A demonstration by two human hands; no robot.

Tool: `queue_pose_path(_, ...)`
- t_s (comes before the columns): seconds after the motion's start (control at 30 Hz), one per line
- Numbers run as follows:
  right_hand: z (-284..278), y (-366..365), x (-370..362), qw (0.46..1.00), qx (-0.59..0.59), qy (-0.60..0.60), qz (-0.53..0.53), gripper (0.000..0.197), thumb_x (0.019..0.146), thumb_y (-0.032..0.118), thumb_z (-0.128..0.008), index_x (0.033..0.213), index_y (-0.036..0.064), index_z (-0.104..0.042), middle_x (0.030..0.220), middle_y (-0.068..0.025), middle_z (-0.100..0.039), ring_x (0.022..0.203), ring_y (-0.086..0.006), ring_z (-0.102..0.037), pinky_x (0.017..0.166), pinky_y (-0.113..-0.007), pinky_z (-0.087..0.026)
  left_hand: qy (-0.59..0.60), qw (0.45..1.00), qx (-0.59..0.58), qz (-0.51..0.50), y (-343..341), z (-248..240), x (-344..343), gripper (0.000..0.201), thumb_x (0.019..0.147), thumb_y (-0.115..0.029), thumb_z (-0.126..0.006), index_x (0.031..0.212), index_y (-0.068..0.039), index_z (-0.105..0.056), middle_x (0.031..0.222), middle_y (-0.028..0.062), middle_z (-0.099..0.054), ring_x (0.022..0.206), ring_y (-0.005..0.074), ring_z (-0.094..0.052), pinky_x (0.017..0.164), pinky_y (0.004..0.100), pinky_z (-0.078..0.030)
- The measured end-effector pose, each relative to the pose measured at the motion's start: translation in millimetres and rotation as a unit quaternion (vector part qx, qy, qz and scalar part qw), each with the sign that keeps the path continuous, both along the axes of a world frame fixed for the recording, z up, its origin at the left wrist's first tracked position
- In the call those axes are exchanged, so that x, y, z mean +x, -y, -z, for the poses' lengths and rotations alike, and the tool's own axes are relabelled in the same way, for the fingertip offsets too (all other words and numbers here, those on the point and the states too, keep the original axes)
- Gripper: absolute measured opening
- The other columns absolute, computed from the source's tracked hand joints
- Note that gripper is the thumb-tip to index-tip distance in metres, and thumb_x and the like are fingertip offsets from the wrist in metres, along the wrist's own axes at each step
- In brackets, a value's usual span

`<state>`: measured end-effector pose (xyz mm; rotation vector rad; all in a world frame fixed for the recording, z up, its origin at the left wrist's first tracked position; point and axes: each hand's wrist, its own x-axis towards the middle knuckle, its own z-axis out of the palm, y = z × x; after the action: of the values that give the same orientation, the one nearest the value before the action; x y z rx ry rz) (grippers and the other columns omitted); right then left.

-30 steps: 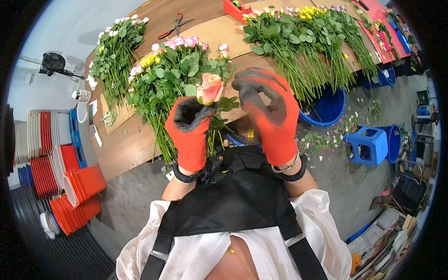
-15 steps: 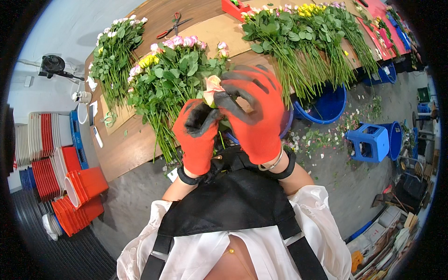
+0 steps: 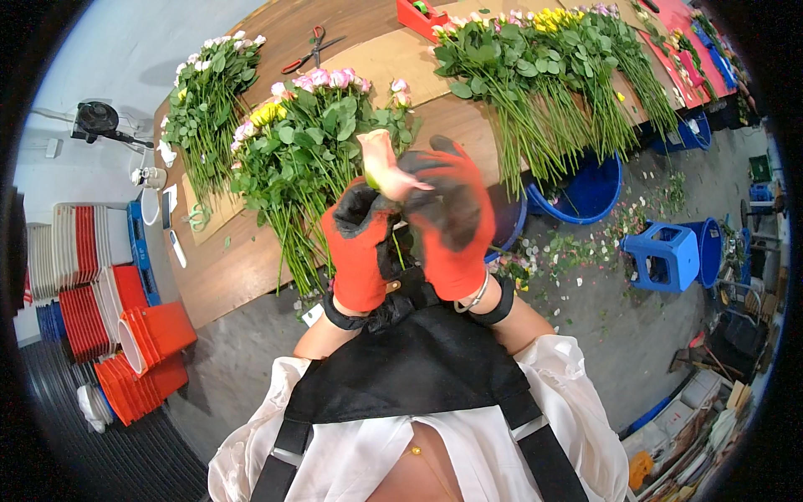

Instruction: Selecting and grouping roses and other flowers from a workbench to create a bouquet.

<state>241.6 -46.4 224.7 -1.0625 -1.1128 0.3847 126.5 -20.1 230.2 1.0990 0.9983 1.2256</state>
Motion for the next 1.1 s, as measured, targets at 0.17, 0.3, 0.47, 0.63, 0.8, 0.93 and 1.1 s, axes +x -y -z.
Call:
queue_pose_path(0.17,-18,4,44,0.968,-0.078,-0.054,-0.232,0.033,0.075,0.008,-0.057,0.106,-0.0014,-0.062,0.118,-0.0140,-0.062,0.121,-0.0312,-0.052,0.107,-0.042,-0.035,0.026,0.999,-0.029,-0.003,-7,2,-4,0.013,0.081,-0.001,-0.071,0.090,0.002,-0.061,0.078,0.0023,-0.062,0.074,0.0083,-0.055,0.065,0.0248,-0.044)
queue_pose_path(0.3,-50,7,46,0.985,-0.101,0.003,-0.138,0.033,0.075,0.006,-0.057,0.107,0.0010,-0.067,0.120,-0.0138,-0.062,0.123,-0.0291,-0.050,0.106,-0.041,-0.036,-0.115,0.988,0.100,-0.023,-3,1,-5,0.019,0.073,-0.003,-0.077,0.084,0.001,-0.062,0.079,0.0067,-0.060,0.069,0.0158,-0.056,0.063,0.0288,-0.045)
queue_pose_path(0.47,-58,1,32,0.980,-0.115,0.156,-0.042,0.032,0.069,0.007,-0.076,0.100,0.0076,-0.068,0.111,-0.0076,-0.066,0.114,-0.0308,-0.055,0.099,-0.041,-0.040,-0.227,0.940,0.253,-0.023,3,3,-2,0.023,0.069,-0.003,-0.075,0.089,0.001,-0.062,0.086,0.0121,-0.060,0.075,0.0256,-0.059,0.068,0.0324,-0.047)
queue_pose_path(0.63,-42,6,30,0.953,-0.049,0.287,0.089,0.028,0.068,0.009,-0.080,0.094,0.0104,-0.068,0.105,-0.0034,-0.067,0.110,-0.0308,-0.057,0.099,-0.044,-0.039,-0.249,0.930,0.270,-0.035,6,2,1,0.024,0.069,-0.005,-0.074,0.089,0.001,-0.062,0.087,0.0128,-0.059,0.075,0.0266,-0.058,0.069,0.0324,-0.047)
queue_pose_path(0.8,-38,15,32,0.965,0.034,0.256,0.032,0.031,0.067,0.009,-0.080,0.095,0.0115,-0.068,0.107,-0.0030,-0.067,0.109,-0.0302,-0.058,0.100,-0.050,-0.039,-0.154,0.968,0.196,-0.004,7,-5,1,0.025,0.067,-0.002,-0.074,0.090,0.001,-0.065,0.088,0.0128,-0.061,0.076,0.0268,-0.060,0.067,0.0325,-0.048)
queue_pose_path(0.93,-42,21,46,0.959,0.042,0.259,-0.112,0.033,0.066,0.013,-0.082,0.095,0.0127,-0.068,0.108,-0.0043,-0.068,0.111,-0.0311,-0.059,0.102,-0.054,-0.039,-0.082,0.985,0.150,0.017,6,-4,-6,0.021,0.073,-0.002,-0.071,0.092,0.003,-0.065,0.088,0.0093,-0.061,0.077,0.0188,-0.059,0.069,0.0289,-0.047)
queue_pose_path(1.1,-62,9,49,0.970,0.005,0.237,-0.054,0.030,0.069,0.007,-0.073,0.099,0.0077,-0.070,0.110,-0.0080,-0.068,0.114,-0.0321,-0.057,0.101,-0.048,-0.041,-0.021,0.998,0.039,0.036,1,-5,-7,0.014,0.082,-0.001,-0.063,0.095,0.005,-0.064,0.090,0.0047,-0.060,0.079,0.0118,-0.055,0.074,0.0253,-0.045)
